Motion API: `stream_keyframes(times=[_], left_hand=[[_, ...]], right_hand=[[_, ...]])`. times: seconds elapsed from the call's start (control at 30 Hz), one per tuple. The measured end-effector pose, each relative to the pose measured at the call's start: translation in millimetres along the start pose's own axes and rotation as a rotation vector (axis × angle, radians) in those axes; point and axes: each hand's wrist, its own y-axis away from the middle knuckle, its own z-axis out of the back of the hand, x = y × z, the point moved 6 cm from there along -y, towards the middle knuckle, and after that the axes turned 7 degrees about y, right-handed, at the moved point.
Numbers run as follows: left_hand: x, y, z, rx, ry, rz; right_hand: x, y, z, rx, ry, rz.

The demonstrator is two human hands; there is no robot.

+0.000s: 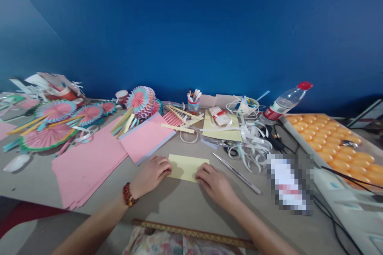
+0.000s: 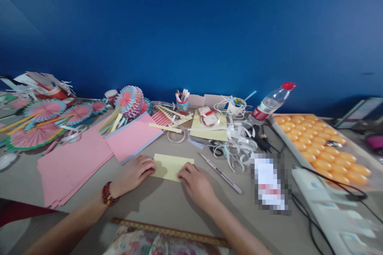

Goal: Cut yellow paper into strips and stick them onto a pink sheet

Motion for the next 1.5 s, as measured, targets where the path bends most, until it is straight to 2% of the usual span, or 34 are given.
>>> stream_keyframes(times=[0.23,0.53,0.77,0.97,1.33,1.5], left_hand=[[-7.2,2.1,-0.1,-0.012,-0.149,-0.019],[1.0,5.1,-13.3,0.094,-0.292,-0.264],[-11.7,2.7,-12.5,0.124,-0.322,-0.408],[-12.7,3.2,-9.5,0.16,-0.333,-0.396],[11.4,46.7,-9.1,0.15,-0.343,-0.322],[19.9,51.9,-7.0,0.092,-0.311,-0.302]], right_hand=[[3.8,2.0,-7.2,0.032,0.202,0.05],[6.8,5.4,-12.9,0.039,0.347,0.135],[13.0,5.6,-12.3,0.055,0.428,0.165],[13.3,7.6,-12.0,0.034,0.431,0.177],[16.0,8.8,-15.6,0.027,0.441,0.178],[21.2,10.4,-16.5,-0.024,0.454,0.198]])
